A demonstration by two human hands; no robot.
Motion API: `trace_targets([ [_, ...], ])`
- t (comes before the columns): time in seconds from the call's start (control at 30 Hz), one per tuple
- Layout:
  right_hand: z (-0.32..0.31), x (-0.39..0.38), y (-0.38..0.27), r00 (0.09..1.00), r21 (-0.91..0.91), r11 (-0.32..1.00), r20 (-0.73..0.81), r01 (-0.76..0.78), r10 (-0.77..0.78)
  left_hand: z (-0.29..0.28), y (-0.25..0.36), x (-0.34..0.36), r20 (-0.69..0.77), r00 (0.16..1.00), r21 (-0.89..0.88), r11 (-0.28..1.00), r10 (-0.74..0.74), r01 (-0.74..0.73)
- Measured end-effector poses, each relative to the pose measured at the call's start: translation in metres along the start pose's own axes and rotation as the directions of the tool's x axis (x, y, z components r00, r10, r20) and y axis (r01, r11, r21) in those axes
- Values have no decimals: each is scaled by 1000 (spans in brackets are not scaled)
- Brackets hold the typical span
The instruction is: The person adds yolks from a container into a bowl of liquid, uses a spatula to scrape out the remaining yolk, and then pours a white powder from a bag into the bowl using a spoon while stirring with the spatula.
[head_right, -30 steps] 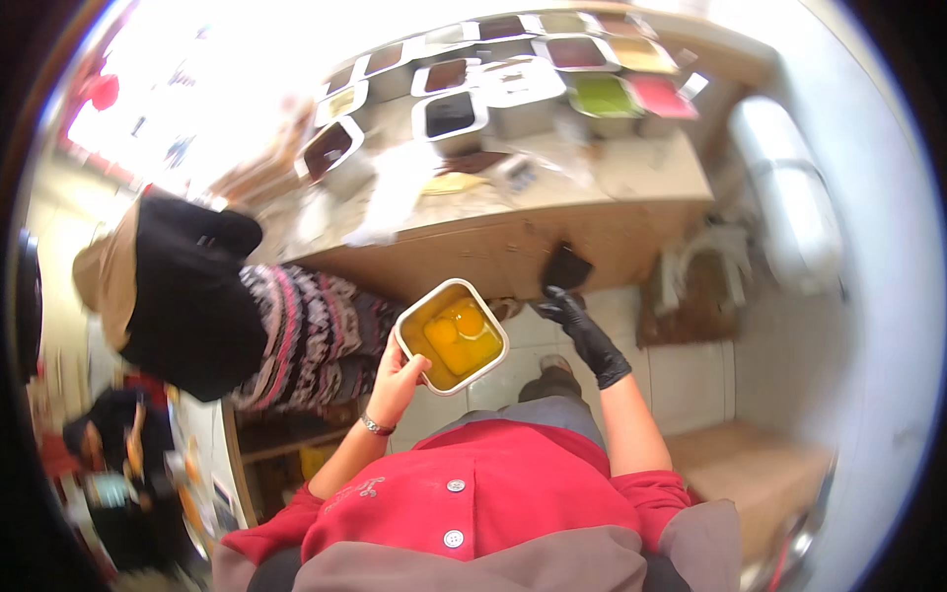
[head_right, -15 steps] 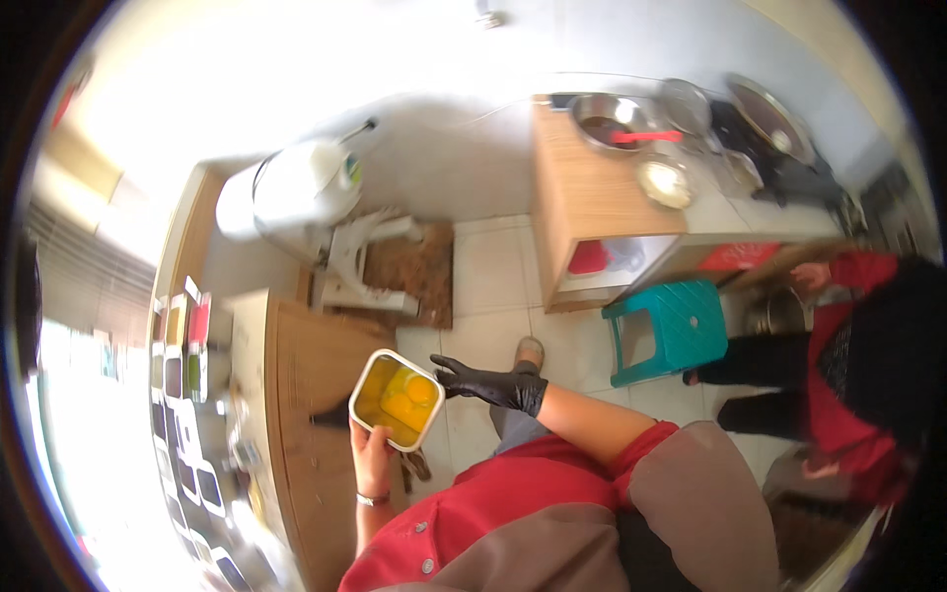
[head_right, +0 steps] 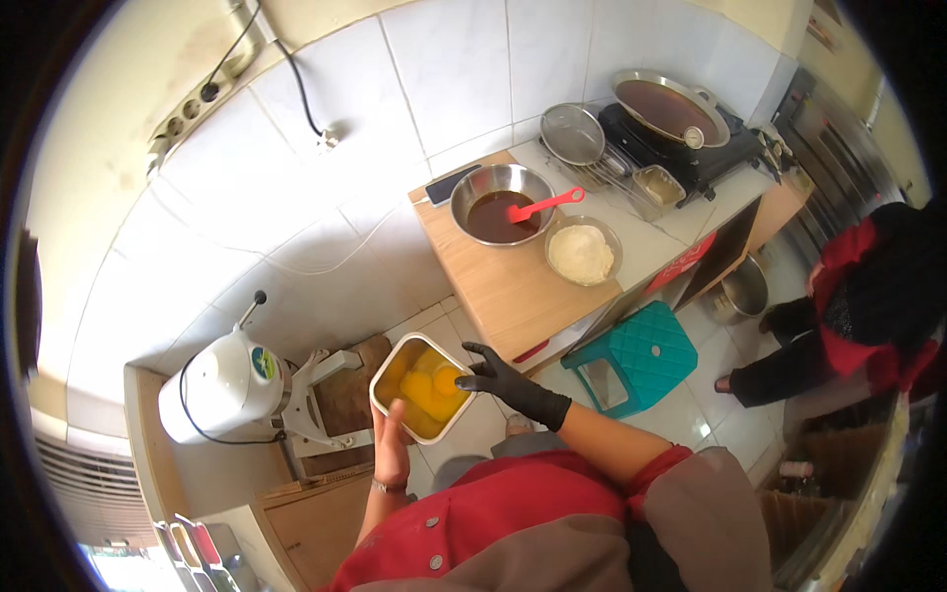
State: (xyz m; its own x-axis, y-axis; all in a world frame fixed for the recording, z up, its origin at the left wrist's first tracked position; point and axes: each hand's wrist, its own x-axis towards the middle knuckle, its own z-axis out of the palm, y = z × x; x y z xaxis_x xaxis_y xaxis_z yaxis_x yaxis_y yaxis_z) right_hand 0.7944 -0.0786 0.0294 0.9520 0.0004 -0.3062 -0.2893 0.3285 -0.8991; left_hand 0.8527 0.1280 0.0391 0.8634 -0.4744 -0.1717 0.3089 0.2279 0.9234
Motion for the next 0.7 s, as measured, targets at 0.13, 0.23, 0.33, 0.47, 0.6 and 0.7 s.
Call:
trace_targets([
  [0.13,-13,29,-29,992,-44,999,-128,-7,1,15,3,67,191,979,-401,905,-72,144],
  [0.23,-23,53,-41,979,-35,999,-203,27,-33,21,14,117,350,890,-552,703,-293,449],
  [0.33,-34,75,-58,968,64,996,-246,62,-44,16,22,169,543,760,-575,501,-357,647],
  [0.47,-43,109,-68,951,63,997,-308,45,-23,9,35,236,729,438,-291,341,-526,894],
  [0.6,-46,139,-72,917,81,994,-398,72,-34,5,40,289,764,315,-281,149,-563,948],
  [0.7,-64,156,-44,868,-116,977,-448,178,-212,0,45,321,770,304,-269,145,-561,952],
])
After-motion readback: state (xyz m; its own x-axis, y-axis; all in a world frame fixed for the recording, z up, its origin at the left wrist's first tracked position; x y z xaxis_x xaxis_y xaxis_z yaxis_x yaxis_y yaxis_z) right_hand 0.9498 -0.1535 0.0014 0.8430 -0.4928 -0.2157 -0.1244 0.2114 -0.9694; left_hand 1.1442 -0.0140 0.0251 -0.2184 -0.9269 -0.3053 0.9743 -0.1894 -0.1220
